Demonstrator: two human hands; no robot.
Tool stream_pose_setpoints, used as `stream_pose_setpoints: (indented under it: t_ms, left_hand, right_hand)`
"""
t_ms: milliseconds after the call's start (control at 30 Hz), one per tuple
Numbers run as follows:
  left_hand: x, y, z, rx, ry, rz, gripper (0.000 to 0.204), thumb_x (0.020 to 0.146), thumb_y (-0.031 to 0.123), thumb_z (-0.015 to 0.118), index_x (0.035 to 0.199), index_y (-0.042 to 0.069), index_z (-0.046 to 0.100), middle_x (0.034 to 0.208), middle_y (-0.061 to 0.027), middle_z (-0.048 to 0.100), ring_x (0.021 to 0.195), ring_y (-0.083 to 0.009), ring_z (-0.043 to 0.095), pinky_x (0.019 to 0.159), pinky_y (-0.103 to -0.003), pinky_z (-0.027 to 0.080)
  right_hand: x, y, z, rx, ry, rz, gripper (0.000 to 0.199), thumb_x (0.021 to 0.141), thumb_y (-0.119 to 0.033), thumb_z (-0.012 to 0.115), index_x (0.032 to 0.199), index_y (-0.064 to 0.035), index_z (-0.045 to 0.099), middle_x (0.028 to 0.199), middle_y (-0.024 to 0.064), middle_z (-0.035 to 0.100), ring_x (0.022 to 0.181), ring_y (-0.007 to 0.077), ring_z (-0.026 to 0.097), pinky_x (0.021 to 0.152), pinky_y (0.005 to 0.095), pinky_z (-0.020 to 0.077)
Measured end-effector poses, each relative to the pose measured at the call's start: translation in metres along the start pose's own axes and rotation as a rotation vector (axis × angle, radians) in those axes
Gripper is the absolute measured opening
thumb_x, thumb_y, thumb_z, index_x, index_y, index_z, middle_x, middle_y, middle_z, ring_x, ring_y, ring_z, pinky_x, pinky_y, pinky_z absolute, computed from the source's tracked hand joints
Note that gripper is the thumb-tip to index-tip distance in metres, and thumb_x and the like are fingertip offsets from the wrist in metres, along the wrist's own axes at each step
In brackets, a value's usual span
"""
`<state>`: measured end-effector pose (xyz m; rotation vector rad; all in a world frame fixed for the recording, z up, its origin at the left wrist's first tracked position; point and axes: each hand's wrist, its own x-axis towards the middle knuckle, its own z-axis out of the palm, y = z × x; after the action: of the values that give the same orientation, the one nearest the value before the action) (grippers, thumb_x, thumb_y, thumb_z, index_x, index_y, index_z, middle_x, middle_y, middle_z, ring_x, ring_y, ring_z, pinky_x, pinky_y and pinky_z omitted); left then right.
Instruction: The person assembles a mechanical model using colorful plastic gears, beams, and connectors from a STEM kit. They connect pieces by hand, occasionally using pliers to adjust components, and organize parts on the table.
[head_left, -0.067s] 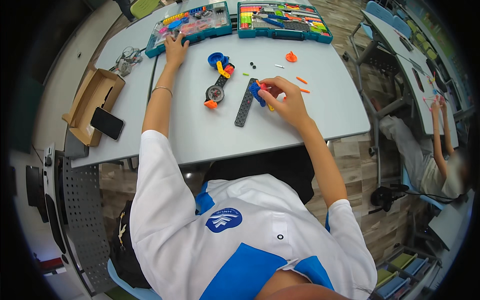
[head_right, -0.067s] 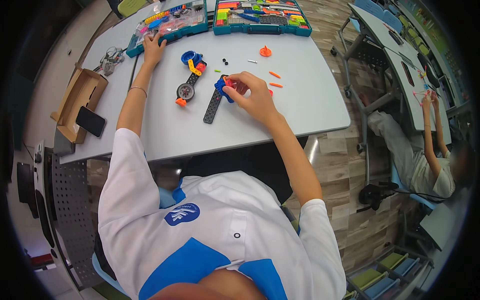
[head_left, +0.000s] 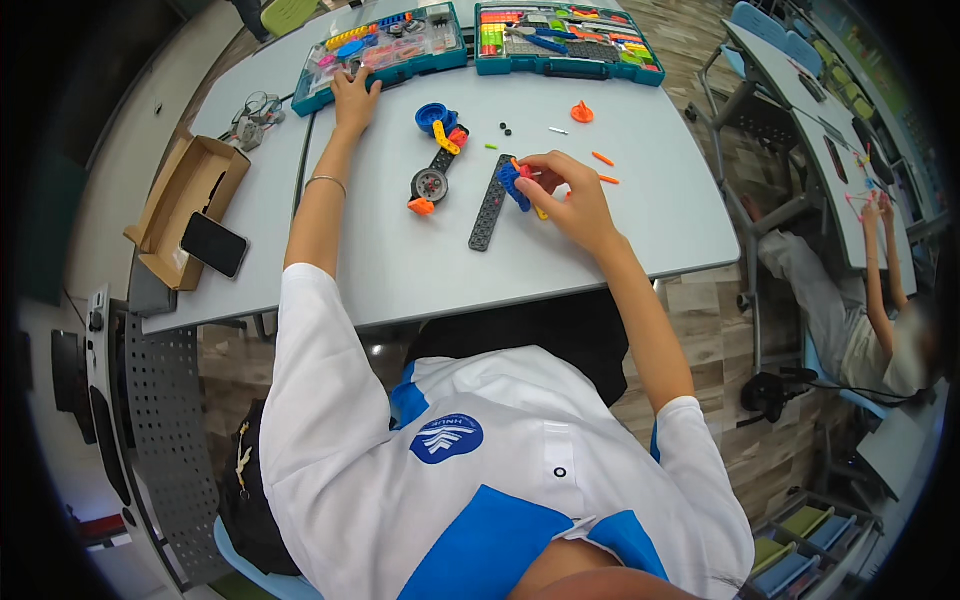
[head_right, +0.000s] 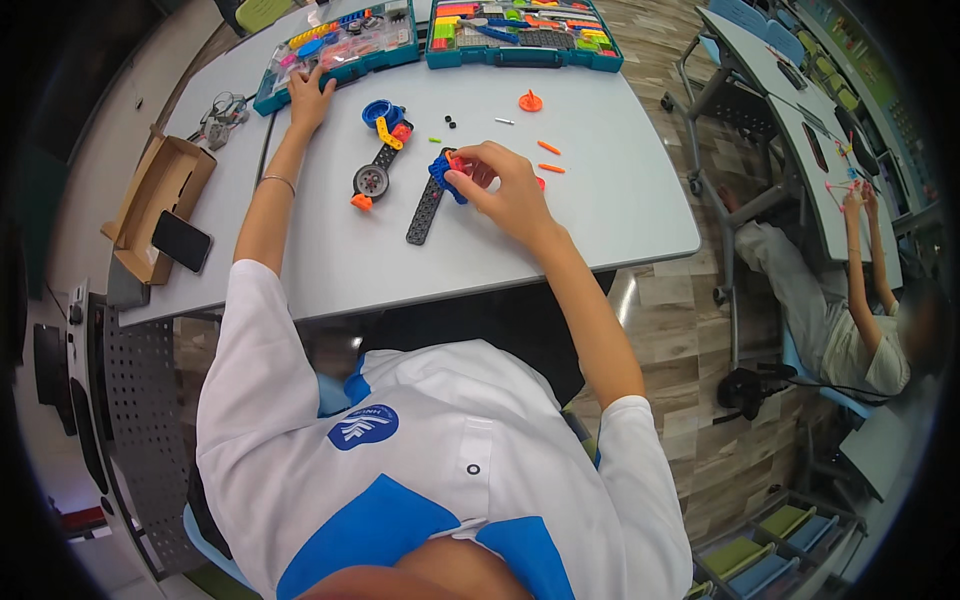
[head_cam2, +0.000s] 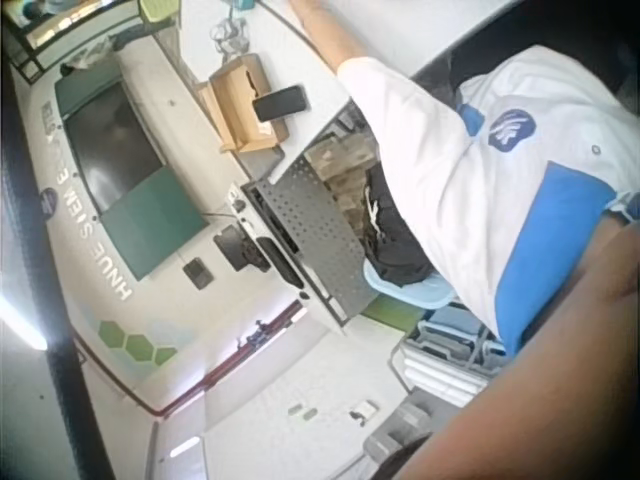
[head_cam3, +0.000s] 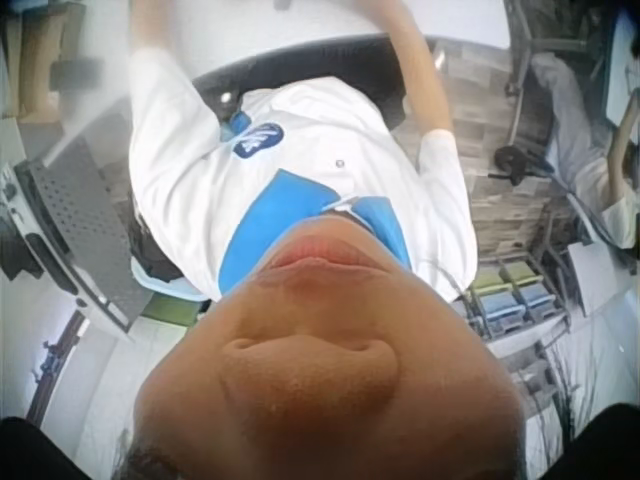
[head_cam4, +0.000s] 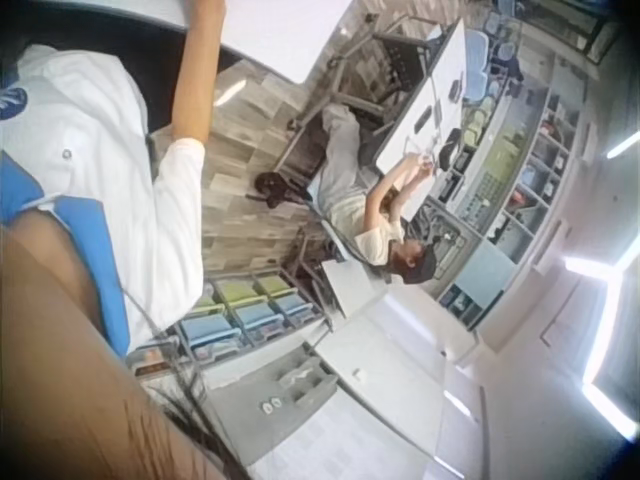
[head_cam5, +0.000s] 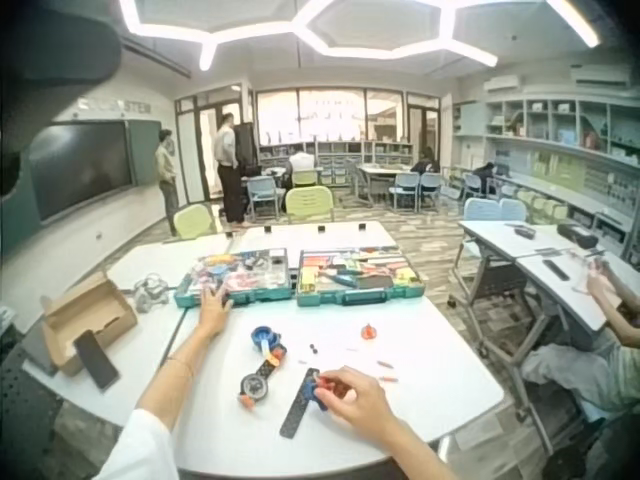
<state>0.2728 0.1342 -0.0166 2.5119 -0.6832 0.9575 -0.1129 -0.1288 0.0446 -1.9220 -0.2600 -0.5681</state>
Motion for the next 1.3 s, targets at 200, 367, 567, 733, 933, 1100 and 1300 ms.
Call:
stream_pose_setpoints:
  t_ms: [200,367,567,733,933,1100,1300]
  left_hand:
    - [-0.009,0.020,-0.006,-0.087,0.033,-0.007,0.033,0.088,0.031,0.070,0.118,0.020,0.064,0.106,-0.0167,0.047,0.102,-0.0341,0.046,0.094,-0.044,0.042]
    - [-0.016,0.026,-0.012,-0.142,0.037,-0.005,0.032,0.089,0.030,0.069,0.119,0.021,0.065,0.109,-0.0166,0.048,0.105,-0.0346,0.047,0.095,-0.044,0.042]
    - [-0.019,0.019,-0.036,-0.232,0.084,0.046,0.029,0.091,0.024,0.065,0.119,0.017,0.069,0.121,-0.0181,0.052,0.117,-0.0351,0.049,0.102,-0.044,0.041]
    - [-0.022,0.054,-0.085,-0.282,0.177,0.148,0.029,0.090,0.020,0.066,0.118,0.011,0.068,0.120,-0.0150,0.057,0.115,-0.0297,0.056,0.096,-0.040,0.047]
    - [-0.112,0.226,-0.194,-0.969,-0.409,0.020,0.037,0.099,0.028,0.059,0.128,0.005,0.059,0.124,-0.0104,0.060,0.110,-0.0167,0.061,0.082,-0.030,0.052]
    - [-0.164,0.283,-0.178,-1.122,-0.396,-0.163,0.047,0.102,0.040,0.052,0.124,-0.002,0.047,0.107,-0.0173,0.065,0.096,-0.0241,0.066,0.074,-0.035,0.053]
    - [-0.173,0.301,-0.169,-1.080,-0.230,-0.279,0.041,0.104,0.040,0.047,0.112,0.000,0.047,0.078,-0.0072,0.064,0.069,-0.0140,0.065,0.055,-0.025,0.049]
  right_hand:
    - [0.008,0.008,0.000,-0.008,0.010,-0.002,0.027,0.084,-0.014,0.077,0.104,0.0015,0.069,0.084,0.0061,0.067,0.064,0.0093,0.061,0.061,0.0235,0.0483]
    - [0.007,0.008,-0.001,-0.023,0.018,-0.016,0.027,0.083,-0.015,0.077,0.104,0.0013,0.069,0.084,0.0060,0.068,0.065,0.0089,0.062,0.061,0.0230,0.0483]
    - [0.008,0.011,0.000,0.035,0.035,0.012,0.028,0.085,-0.019,0.076,0.105,0.0002,0.070,0.085,0.0056,0.069,0.067,0.0091,0.063,0.063,0.0229,0.0496]
    - [0.010,0.009,-0.002,0.188,0.044,0.099,0.030,0.088,-0.022,0.074,0.108,0.0008,0.069,0.086,0.0055,0.070,0.070,0.0091,0.065,0.068,0.0231,0.0507]
    - [0.009,0.000,-0.009,0.362,-0.039,0.096,0.031,0.089,-0.015,0.074,0.114,0.0022,0.067,0.093,0.0065,0.070,0.079,0.0104,0.066,0.070,0.0241,0.0519]
    - [0.009,0.001,-0.005,0.469,-0.149,0.030,0.030,0.092,-0.011,0.069,0.118,0.0032,0.066,0.102,0.0087,0.071,0.087,0.0137,0.066,0.074,0.0271,0.0546]
    - [0.004,0.010,-0.010,0.411,-0.218,0.061,0.030,0.092,-0.010,0.067,0.119,0.0029,0.066,0.103,0.0088,0.071,0.090,0.0141,0.067,0.078,0.0277,0.0549]
